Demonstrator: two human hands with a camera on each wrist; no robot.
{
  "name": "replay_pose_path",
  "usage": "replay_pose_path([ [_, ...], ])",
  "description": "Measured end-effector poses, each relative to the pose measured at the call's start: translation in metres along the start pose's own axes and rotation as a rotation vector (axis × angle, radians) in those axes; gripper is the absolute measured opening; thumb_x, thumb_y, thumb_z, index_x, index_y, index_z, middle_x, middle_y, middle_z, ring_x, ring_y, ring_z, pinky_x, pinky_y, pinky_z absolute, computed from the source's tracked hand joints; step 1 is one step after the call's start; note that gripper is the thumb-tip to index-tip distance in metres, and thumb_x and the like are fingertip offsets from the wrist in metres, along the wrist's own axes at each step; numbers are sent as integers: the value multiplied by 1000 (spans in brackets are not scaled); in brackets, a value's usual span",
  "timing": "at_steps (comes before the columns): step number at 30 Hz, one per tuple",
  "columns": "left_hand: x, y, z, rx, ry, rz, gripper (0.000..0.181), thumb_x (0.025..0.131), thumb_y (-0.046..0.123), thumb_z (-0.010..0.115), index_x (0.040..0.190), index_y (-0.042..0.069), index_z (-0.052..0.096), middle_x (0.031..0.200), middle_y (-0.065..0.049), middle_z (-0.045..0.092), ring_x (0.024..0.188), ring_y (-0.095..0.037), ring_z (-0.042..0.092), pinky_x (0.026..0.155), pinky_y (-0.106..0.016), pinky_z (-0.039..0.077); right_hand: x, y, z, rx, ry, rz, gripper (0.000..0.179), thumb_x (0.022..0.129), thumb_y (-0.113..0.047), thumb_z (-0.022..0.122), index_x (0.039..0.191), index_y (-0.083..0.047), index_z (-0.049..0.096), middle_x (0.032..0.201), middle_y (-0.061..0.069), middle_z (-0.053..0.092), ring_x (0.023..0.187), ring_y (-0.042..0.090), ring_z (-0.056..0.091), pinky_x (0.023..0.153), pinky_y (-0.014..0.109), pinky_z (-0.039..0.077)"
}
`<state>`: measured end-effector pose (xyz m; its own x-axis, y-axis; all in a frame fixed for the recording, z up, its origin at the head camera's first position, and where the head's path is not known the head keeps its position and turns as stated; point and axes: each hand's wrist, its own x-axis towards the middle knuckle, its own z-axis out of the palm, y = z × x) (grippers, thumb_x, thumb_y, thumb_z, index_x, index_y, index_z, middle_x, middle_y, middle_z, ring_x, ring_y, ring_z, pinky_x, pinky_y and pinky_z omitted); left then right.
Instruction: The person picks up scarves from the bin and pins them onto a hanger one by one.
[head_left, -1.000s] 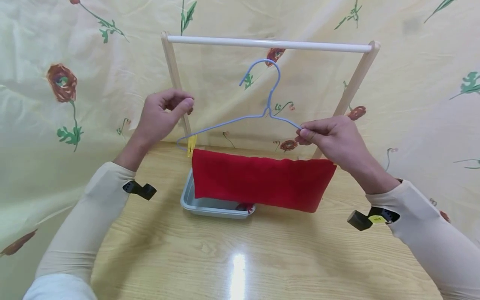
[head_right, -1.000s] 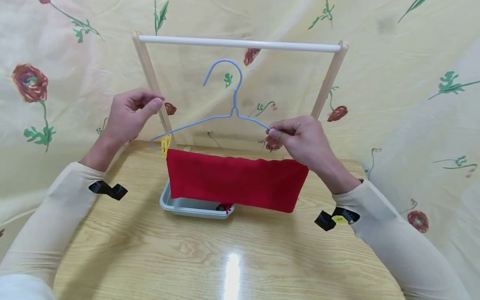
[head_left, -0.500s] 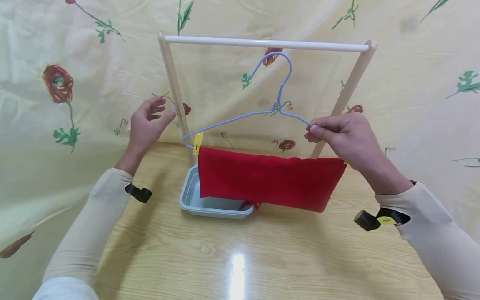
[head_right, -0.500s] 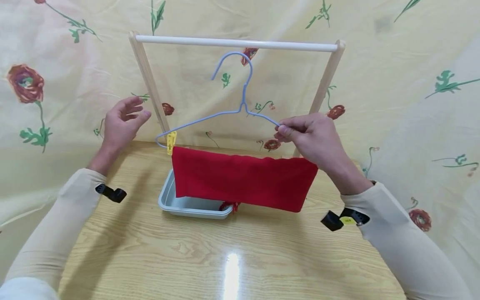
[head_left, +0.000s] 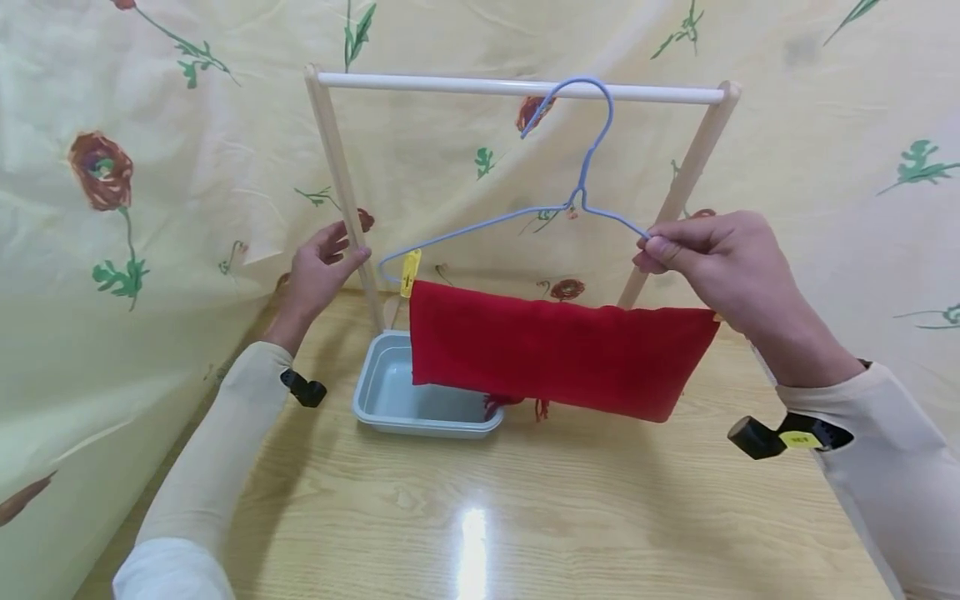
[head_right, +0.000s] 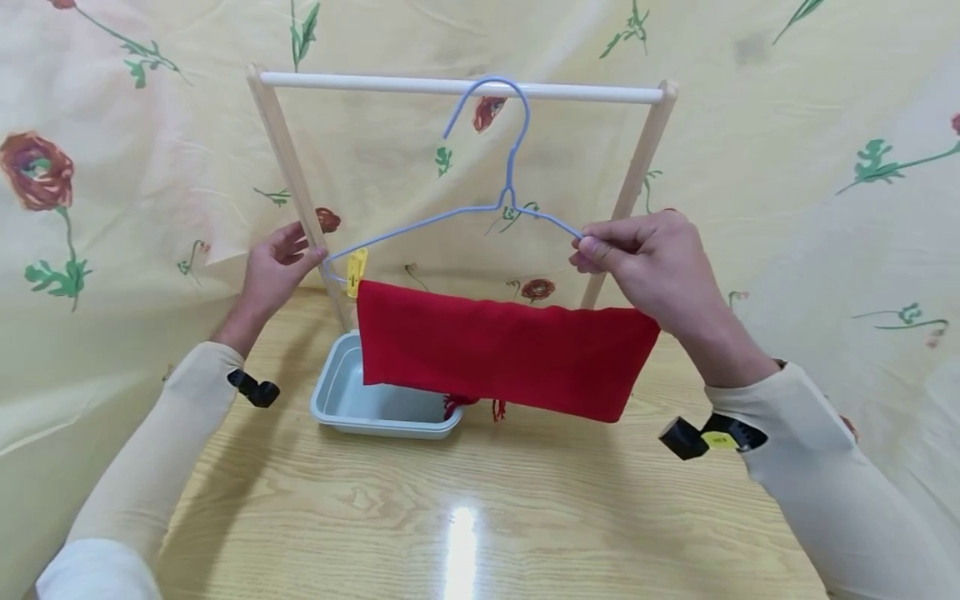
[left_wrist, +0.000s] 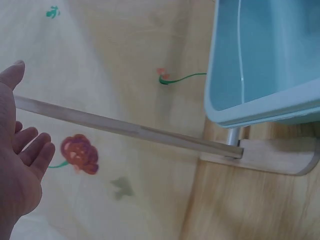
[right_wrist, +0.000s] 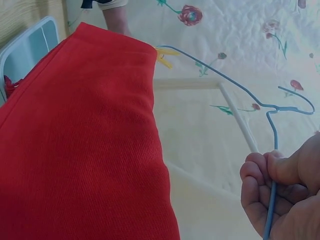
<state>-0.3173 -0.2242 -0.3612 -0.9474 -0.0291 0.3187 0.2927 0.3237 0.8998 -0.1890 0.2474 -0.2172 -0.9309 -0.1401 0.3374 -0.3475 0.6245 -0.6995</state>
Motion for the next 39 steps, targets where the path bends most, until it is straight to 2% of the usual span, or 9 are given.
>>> replay_pose_path([
  [4, 1, -7, 7, -47, 9, 59, 60, 94, 33, 76, 147, 15, 56, 145, -4, 60, 131, -23, 59, 105, -38, 49, 0, 0, -8, -12, -6, 30, 29, 100, -18, 68, 122, 0, 73, 88, -12, 76, 80, 5, 74, 81, 10, 50],
  [10, 1, -15, 13, -38, 18, 17, 59, 94, 34, 76, 143, 8, 58, 135, -15, 66, 119, -23, 65, 91, -24, 55, 4, -2, -18, -28, -18, 63, 33, 100, -24, 67, 125, -3, 72, 90, -12, 77, 82, 3, 74, 84, 10, 48],
  [13, 1, -19, 15, 4, 28, 12, 53, 96, 35, 73, 138, 6, 62, 127, -18, 69, 112, -24, 68, 86, -21, 55, 8, -5, -22, -41, -17, 79, 35, 100, -28, 67, 127, -5, 72, 91, -14, 77, 83, 1, 73, 97, 21, 48],
  [17, 1, -20, 16, 30, 43, 23, 46, 100, 29, 68, 138, 3, 62, 128, -21, 68, 115, -28, 68, 90, -26, 56, 16, -10, -28, -26, -15, 109, 38, 100, -31, 67, 129, -7, 71, 91, -14, 77, 84, 0, 73, 111, 41, 41],
  [20, 1, -18, 16, 25, 47, 23, 47, 102, 26, 66, 141, 2, 59, 131, -22, 66, 119, -32, 66, 95, -31, 56, 22, -12, -32, 1, -9, 120, 38, 99, -30, 68, 129, -6, 71, 90, -13, 77, 82, 2, 73, 105, 27, 42],
  [24, 1, -17, 16, 21, 42, 21, 48, 101, 27, 66, 142, 2, 57, 132, -22, 65, 121, -33, 66, 96, -34, 55, 29, -15, -36, 27, -2, 121, 39, 99, -27, 68, 130, -4, 70, 90, -12, 77, 77, 8, 73, 83, 12, 46],
  [32, 1, -17, 16, 57, 43, 35, 46, 102, 26, 65, 140, 2, 59, 128, -23, 67, 116, -34, 68, 91, -29, 57, 43, -17, -36, 95, 8, 161, 42, 99, -27, 67, 131, -1, 67, 91, -7, 77, 77, 10, 74, 69, 19, 58],
  [36, -5, -4, 17, 67, 38, 30, 43, 103, 20, 64, 140, -1, 58, 128, -25, 66, 116, -35, 67, 91, -30, 57, 49, -16, -32, 153, -1, 170, 41, 98, -25, 69, 130, 0, 68, 89, -7, 76, 79, 7, 74, 62, 24, 59],
  [39, -10, 6, 17, 74, 40, 22, 41, 103, 16, 63, 139, -4, 58, 127, -27, 66, 116, -38, 67, 91, -30, 57, 56, -15, -28, 194, -14, 211, 36, 97, -26, 70, 126, -5, 71, 87, -8, 76, 78, 7, 74, 59, 25, 58],
])
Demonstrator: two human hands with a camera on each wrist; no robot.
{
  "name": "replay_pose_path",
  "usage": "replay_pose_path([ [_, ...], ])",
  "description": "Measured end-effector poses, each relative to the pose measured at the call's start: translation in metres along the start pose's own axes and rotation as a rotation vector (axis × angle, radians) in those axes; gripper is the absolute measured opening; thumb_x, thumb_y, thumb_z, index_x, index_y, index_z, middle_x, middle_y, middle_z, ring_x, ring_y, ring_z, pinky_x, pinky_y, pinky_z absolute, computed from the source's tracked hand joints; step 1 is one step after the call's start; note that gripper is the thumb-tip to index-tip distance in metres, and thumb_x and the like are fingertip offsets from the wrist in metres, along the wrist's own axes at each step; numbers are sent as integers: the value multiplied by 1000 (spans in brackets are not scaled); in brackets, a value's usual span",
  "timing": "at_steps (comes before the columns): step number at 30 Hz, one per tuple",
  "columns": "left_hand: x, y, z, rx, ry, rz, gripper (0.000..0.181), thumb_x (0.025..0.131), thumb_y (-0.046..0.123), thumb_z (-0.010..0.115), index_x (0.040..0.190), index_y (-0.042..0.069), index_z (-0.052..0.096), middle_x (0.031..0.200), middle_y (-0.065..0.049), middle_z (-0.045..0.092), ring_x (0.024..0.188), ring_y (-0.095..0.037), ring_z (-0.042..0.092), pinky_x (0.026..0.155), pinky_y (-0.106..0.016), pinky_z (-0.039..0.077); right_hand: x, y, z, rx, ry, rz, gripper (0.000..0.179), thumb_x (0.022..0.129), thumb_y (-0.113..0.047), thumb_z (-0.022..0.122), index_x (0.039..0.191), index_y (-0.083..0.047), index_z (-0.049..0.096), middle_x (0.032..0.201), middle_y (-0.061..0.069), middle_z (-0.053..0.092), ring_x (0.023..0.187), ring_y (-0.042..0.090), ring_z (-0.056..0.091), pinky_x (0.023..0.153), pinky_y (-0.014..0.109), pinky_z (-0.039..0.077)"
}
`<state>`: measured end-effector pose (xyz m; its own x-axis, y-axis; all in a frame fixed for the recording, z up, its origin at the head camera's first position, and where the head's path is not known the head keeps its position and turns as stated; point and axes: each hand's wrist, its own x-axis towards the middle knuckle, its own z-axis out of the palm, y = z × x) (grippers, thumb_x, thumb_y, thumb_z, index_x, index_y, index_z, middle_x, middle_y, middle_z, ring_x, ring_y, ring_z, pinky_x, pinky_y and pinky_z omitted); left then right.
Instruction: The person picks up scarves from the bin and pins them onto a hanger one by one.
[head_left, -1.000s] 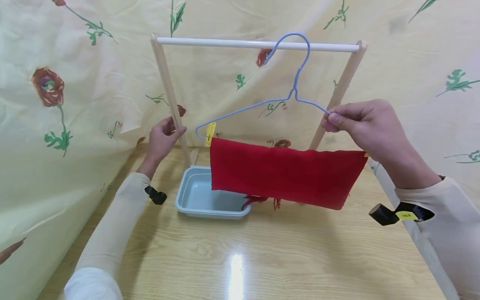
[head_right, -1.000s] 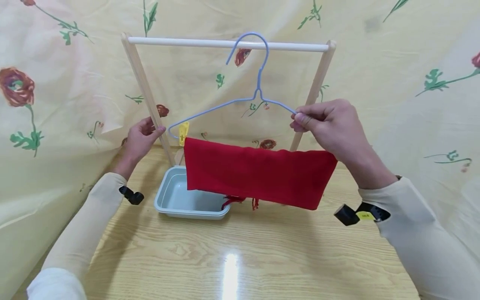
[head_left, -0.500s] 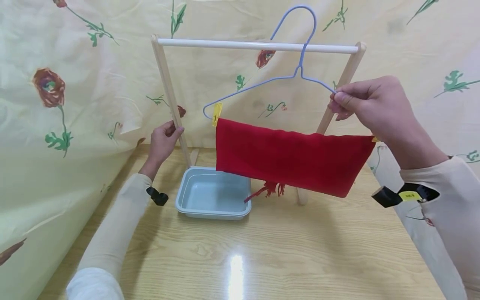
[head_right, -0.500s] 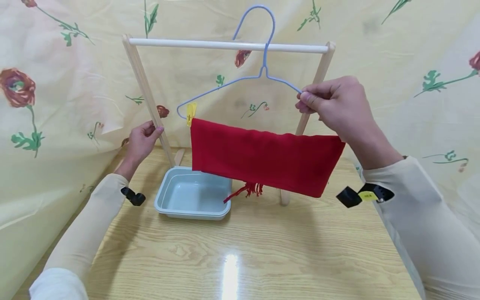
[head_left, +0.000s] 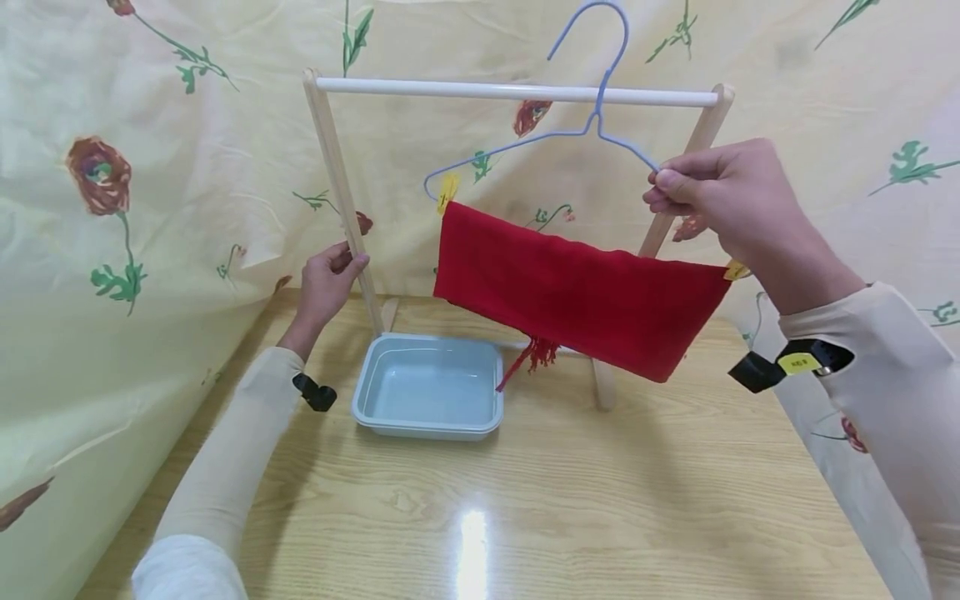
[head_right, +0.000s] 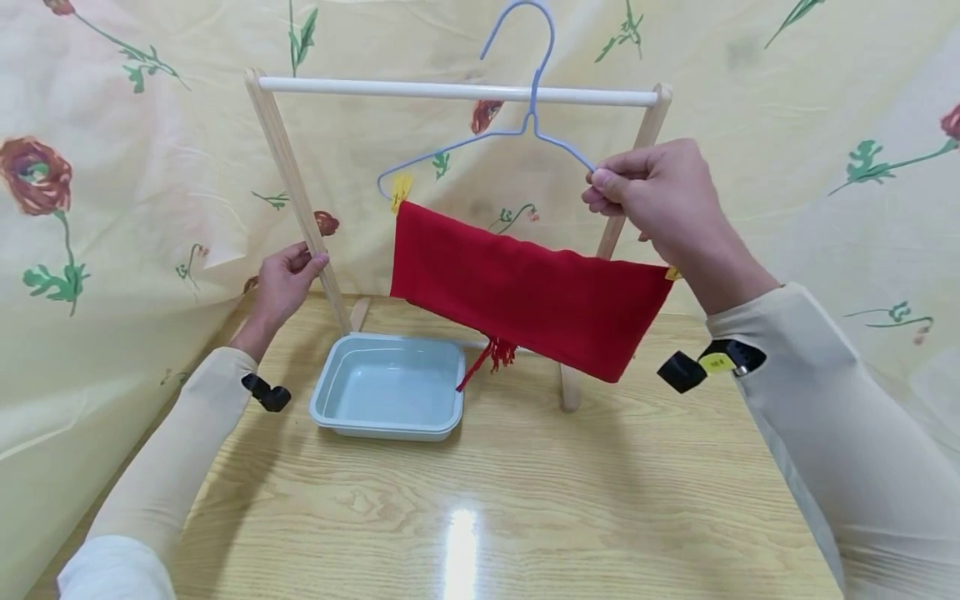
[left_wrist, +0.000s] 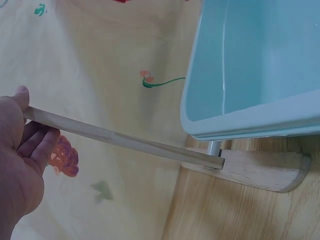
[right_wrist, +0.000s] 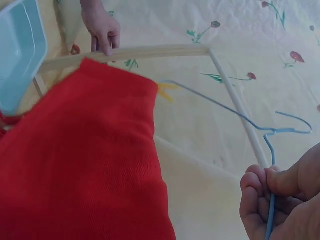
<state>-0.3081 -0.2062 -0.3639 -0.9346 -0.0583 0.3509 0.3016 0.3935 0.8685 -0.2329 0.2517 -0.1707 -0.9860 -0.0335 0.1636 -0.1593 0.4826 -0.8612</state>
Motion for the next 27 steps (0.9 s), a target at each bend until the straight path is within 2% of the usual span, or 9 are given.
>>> replay_pose_path([
  [3, 0, 1, 0, 3, 5, 1, 41, 103, 14, 63, 138, -5, 58, 126, -28, 66, 116, -40, 67, 91, -30, 57, 6, 0, 4, -1, -13, 54, 34, 96, -30, 70, 124, -10, 73, 87, -9, 77, 79, 6, 74, 62, 28, 54],
  [8, 7, -17, 1, -20, 9, 7, 44, 102, 22, 65, 140, 0, 59, 127, -25, 67, 116, -36, 68, 91, -30, 57, 11, -1, 12, -17, -28, 116, 46, 96, -36, 69, 134, -10, 67, 89, -12, 77, 83, 3, 74, 75, 40, 41],
  [11, 12, -26, 1, -23, 9, 17, 46, 101, 28, 67, 139, 2, 61, 126, -23, 68, 115, -34, 69, 91, -30, 57, 14, -1, 17, 32, -31, 126, 47, 95, -33, 71, 134, -8, 67, 90, -9, 77, 83, 5, 74, 79, 35, 42],
  [13, 13, -29, 1, -26, 6, 23, 47, 101, 31, 67, 138, 3, 62, 125, -22, 69, 114, -33, 69, 91, -31, 57, 15, -1, 21, 93, -29, 125, 41, 94, -28, 73, 129, -7, 70, 89, -6, 77, 82, 7, 75, 81, 22, 48],
  [15, 14, -30, 0, -32, 2, 29, 46, 101, 32, 67, 137, 3, 63, 124, -22, 70, 113, -32, 70, 91, -32, 57, 17, 0, 25, 145, -26, 122, 35, 94, -22, 73, 124, -5, 73, 86, -4, 77, 79, 9, 75, 79, 14, 53],
  [18, 13, -28, 0, -41, -3, 31, 45, 101, 31, 66, 136, 3, 63, 123, -22, 70, 112, -31, 70, 91, -33, 58, 19, 2, 31, 195, -23, 118, 33, 94, -16, 73, 123, -2, 72, 85, -1, 76, 77, 12, 74, 73, 18, 58],
  [27, 13, -29, -1, -28, -14, 9, 41, 102, 25, 64, 138, 4, 62, 124, -23, 69, 113, -30, 69, 90, -31, 57, 17, 12, 47, 203, -18, 119, 45, 94, -18, 73, 133, 2, 65, 90, 1, 75, 81, 13, 74, 74, 19, 58],
])
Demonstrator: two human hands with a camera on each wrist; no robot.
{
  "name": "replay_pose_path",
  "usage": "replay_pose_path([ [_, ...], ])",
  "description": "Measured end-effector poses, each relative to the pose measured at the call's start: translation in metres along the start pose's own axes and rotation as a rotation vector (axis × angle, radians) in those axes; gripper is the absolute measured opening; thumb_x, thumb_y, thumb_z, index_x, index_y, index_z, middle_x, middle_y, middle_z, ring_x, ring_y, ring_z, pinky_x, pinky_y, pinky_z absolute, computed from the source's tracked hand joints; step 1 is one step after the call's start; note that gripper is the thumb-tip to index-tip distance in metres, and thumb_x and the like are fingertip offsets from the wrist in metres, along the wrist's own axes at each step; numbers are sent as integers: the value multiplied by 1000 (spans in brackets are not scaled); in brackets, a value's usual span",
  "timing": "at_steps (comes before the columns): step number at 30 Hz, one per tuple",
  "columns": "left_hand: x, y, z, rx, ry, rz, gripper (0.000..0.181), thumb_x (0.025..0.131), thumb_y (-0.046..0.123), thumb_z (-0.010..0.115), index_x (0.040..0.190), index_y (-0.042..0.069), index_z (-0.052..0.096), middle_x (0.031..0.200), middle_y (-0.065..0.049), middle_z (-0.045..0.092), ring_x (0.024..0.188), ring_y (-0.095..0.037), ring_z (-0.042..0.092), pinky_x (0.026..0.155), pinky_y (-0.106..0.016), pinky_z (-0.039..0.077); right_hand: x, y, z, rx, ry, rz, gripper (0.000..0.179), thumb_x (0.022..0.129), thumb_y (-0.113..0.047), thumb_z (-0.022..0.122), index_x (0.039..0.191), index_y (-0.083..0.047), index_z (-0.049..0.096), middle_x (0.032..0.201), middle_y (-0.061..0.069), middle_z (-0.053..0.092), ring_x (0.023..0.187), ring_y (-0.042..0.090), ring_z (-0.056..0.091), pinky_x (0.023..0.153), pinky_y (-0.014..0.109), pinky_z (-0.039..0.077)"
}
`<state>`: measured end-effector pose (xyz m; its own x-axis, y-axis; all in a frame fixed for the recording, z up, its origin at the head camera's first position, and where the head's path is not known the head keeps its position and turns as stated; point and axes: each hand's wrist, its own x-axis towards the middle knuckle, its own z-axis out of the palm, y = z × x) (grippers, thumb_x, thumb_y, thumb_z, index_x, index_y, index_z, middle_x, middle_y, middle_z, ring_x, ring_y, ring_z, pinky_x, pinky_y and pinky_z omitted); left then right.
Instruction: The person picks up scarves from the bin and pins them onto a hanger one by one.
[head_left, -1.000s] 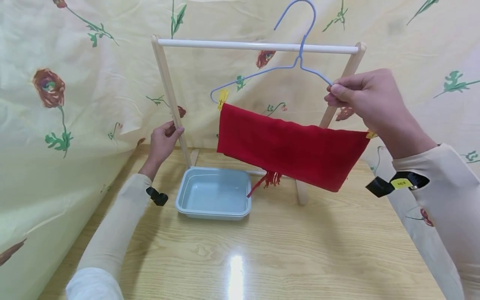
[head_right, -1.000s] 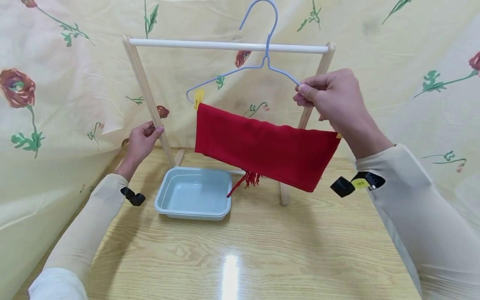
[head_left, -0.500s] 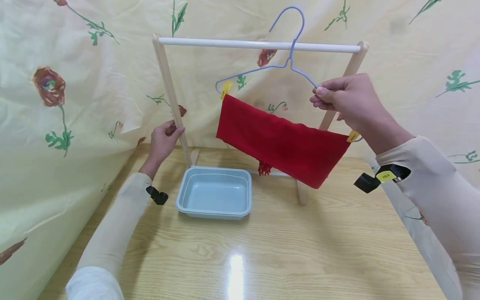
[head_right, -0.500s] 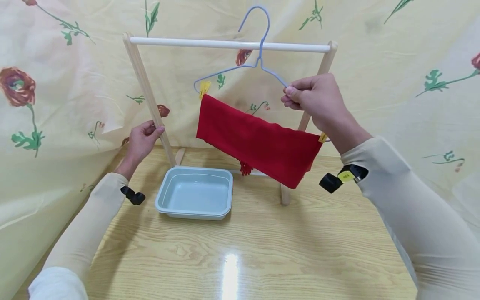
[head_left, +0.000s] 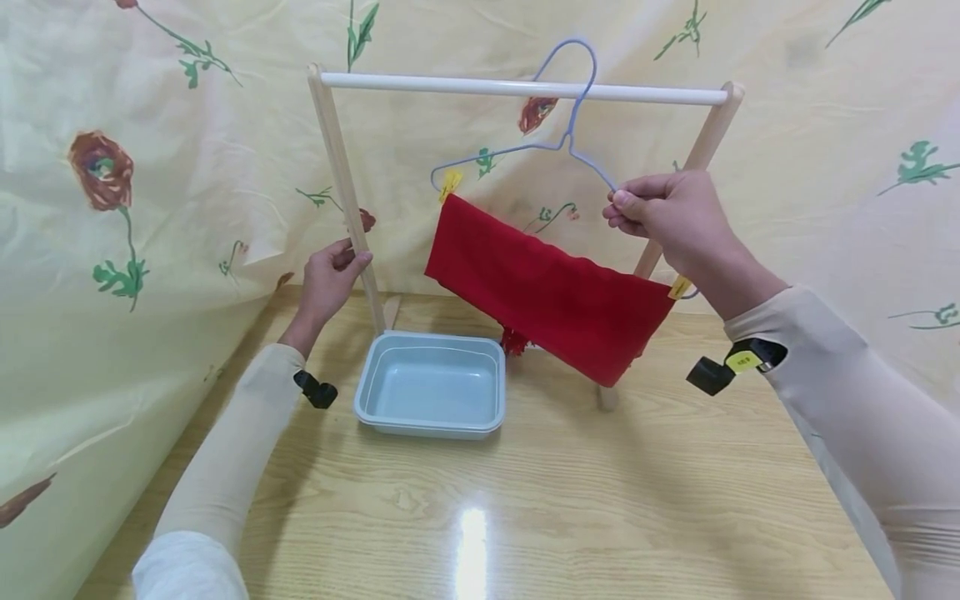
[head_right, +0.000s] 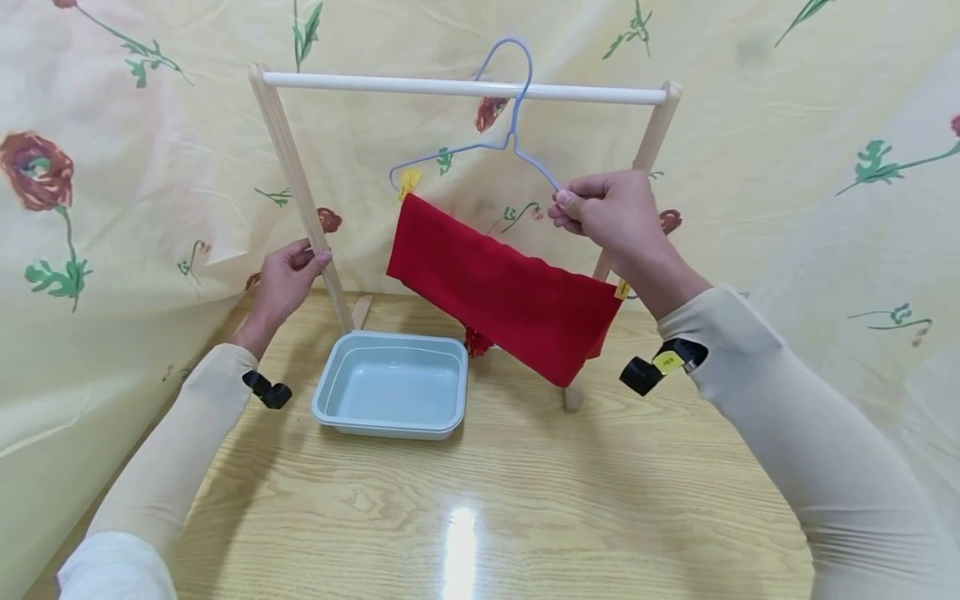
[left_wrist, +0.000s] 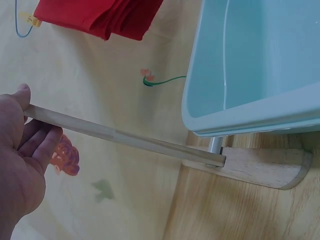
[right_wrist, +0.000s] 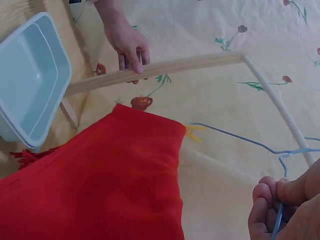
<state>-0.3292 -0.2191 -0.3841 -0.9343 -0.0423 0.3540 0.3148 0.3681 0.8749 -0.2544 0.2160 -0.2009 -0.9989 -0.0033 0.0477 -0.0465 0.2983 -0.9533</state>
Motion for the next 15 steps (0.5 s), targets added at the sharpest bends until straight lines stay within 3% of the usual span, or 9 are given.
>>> replay_pose_path([
  [15, 1, -3, 0, 0, 6, 15, 41, 101, 29, 65, 135, 5, 65, 124, -22, 70, 114, -32, 69, 93, -36, 57, 5, 16, 17, -4, 7, 47, 49, 95, -21, 71, 136, 4, 62, 90, -2, 76, 81, 9, 75, 78, 20, 57],
])
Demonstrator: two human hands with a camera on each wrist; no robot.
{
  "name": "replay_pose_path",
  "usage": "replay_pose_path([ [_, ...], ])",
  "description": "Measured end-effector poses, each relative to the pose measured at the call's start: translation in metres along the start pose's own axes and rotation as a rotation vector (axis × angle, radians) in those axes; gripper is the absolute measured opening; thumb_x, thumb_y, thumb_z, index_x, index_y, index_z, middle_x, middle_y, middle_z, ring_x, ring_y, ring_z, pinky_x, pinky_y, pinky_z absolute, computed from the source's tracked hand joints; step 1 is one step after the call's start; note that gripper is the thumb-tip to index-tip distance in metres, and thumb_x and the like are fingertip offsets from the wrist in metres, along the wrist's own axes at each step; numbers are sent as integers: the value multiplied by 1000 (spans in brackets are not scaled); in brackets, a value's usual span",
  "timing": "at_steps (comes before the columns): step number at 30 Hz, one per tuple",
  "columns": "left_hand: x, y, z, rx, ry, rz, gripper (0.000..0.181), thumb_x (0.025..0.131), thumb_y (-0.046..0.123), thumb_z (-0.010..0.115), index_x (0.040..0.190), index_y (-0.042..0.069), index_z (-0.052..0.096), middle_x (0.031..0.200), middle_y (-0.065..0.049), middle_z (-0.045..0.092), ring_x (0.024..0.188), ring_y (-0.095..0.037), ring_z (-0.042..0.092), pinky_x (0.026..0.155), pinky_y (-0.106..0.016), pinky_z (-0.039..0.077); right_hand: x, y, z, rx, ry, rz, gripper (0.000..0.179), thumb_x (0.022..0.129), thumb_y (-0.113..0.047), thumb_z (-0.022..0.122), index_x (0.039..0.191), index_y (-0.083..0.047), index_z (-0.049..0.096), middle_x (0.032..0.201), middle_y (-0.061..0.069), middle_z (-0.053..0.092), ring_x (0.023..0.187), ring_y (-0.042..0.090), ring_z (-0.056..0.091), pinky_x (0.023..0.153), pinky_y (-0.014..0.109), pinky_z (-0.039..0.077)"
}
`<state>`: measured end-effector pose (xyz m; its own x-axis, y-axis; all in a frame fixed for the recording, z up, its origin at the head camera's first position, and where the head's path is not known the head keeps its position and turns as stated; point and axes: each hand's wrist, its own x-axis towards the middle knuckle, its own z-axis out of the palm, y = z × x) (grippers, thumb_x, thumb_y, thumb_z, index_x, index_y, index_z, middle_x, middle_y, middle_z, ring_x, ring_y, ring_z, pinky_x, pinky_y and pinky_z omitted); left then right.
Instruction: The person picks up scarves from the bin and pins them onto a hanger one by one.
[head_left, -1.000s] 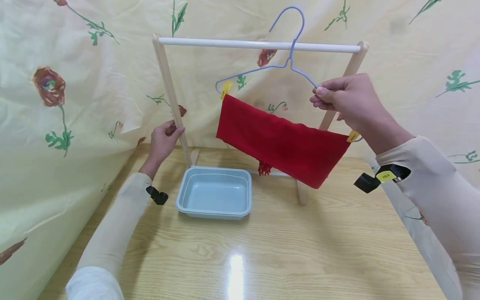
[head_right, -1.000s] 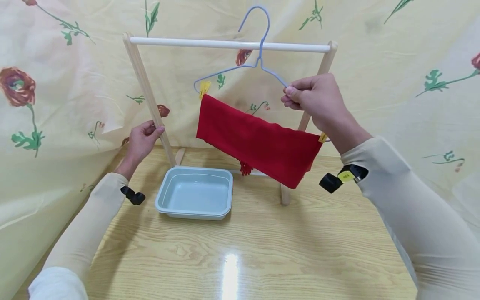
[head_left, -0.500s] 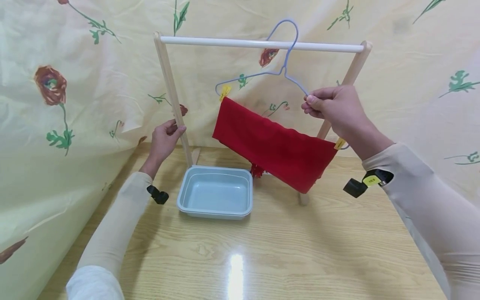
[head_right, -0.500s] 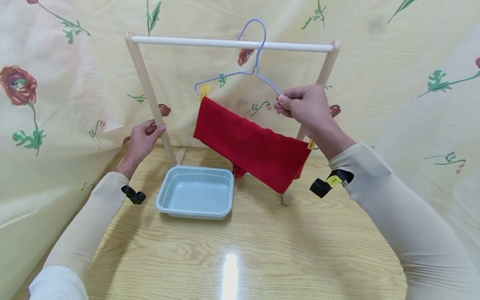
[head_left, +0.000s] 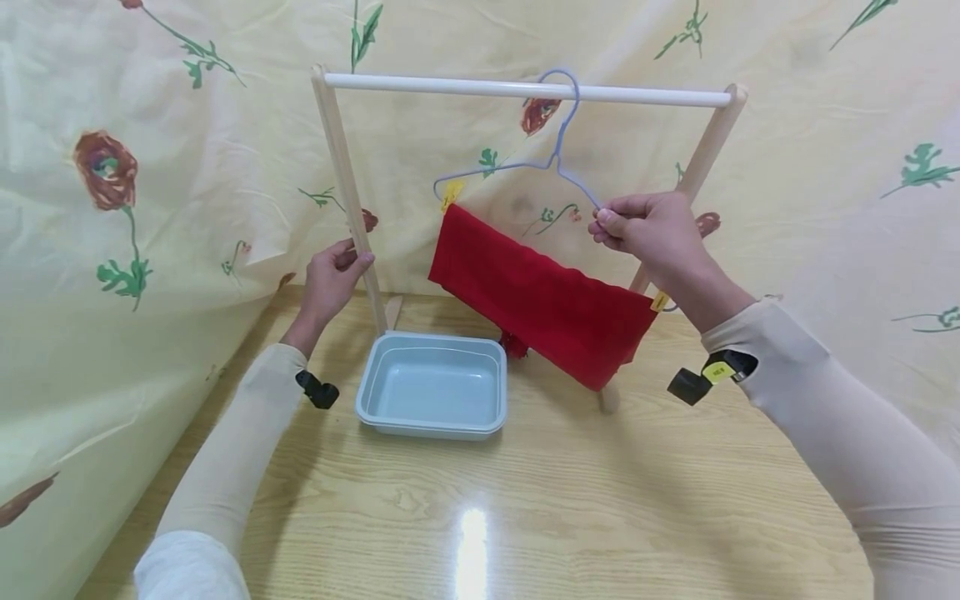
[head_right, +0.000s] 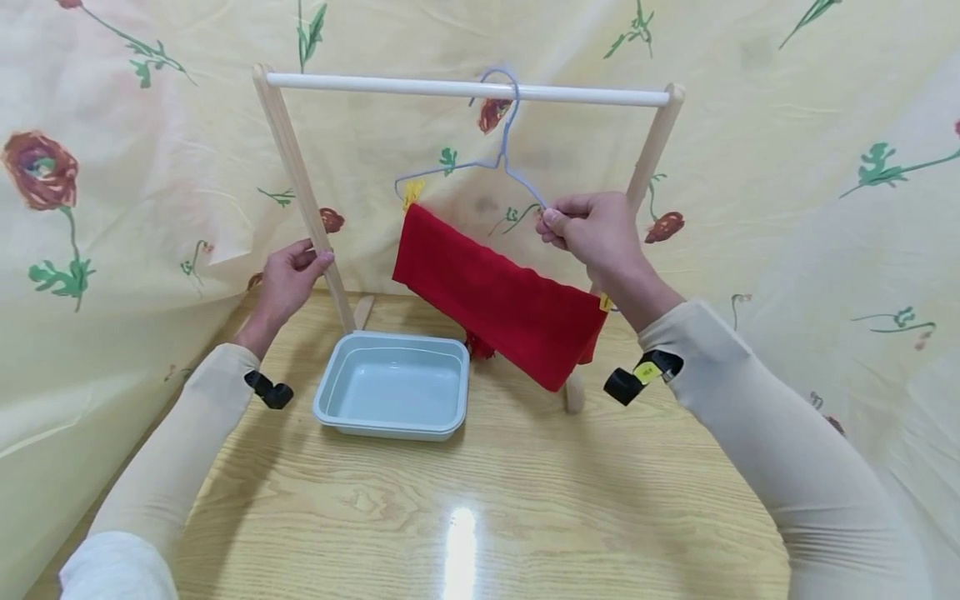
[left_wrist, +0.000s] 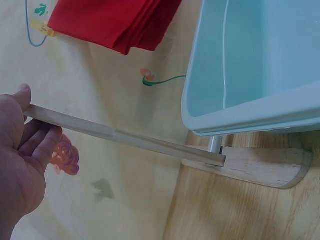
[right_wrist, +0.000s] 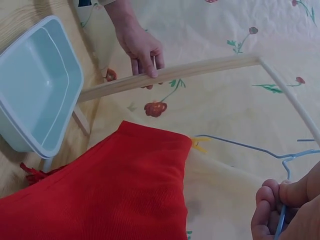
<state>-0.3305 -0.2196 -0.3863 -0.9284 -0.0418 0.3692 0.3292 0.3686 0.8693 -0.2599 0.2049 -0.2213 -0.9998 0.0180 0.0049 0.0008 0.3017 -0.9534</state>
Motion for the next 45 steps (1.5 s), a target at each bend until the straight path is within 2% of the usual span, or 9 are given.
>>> replay_pose_path([
  [5, -1, 2, 0, -5, -7, 10, 41, 102, 29, 65, 135, 4, 65, 125, -23, 69, 115, -33, 69, 94, -39, 56, 1, 7, 3, -26, 12, -17, 47, 95, -20, 72, 135, 4, 63, 89, -3, 76, 80, 8, 75, 76, 19, 58],
  [12, 0, 2, 0, -6, -10, 14, 42, 101, 29, 65, 135, 4, 64, 125, -23, 69, 116, -33, 68, 94, -37, 57, 1, 10, 5, -58, 8, -54, 46, 96, -20, 71, 134, 5, 63, 90, -3, 76, 81, 7, 75, 77, 19, 57],
  [22, 0, 1, -1, -10, -14, 29, 41, 102, 28, 65, 135, 3, 64, 124, -22, 70, 114, -32, 69, 94, -40, 57, 1, 7, 3, -38, -53, -42, 46, 96, -20, 71, 134, 6, 62, 93, -1, 76, 82, 10, 75, 77, 21, 58],
  [32, 1, 1, -2, -13, -17, 4, 41, 102, 26, 65, 136, 3, 63, 127, -22, 69, 117, -33, 68, 96, -41, 56, 3, 1, -1, -215, -158, -68, 45, 99, -25, 68, 135, 2, 63, 101, -3, 77, 89, 9, 75, 88, 24, 56],
  [39, 4, 1, -4, 1, -30, -17, 44, 102, 28, 65, 137, 2, 62, 128, -23, 67, 118, -35, 67, 98, -46, 54, 2, -4, -7, -270, -181, -104, 48, 99, -27, 69, 137, 1, 61, 102, -4, 77, 89, 6, 73, 84, 15, 55],
  [45, -3, 5, -9, -10, -39, -28, 52, 100, 30, 68, 141, 0, 56, 135, -22, 64, 124, -34, 64, 101, -45, 52, -6, -7, -18, -354, -144, -145, 52, 99, -33, 68, 141, -3, 59, 118, -1, 73, 94, 3, 72, 95, 27, 55],
])
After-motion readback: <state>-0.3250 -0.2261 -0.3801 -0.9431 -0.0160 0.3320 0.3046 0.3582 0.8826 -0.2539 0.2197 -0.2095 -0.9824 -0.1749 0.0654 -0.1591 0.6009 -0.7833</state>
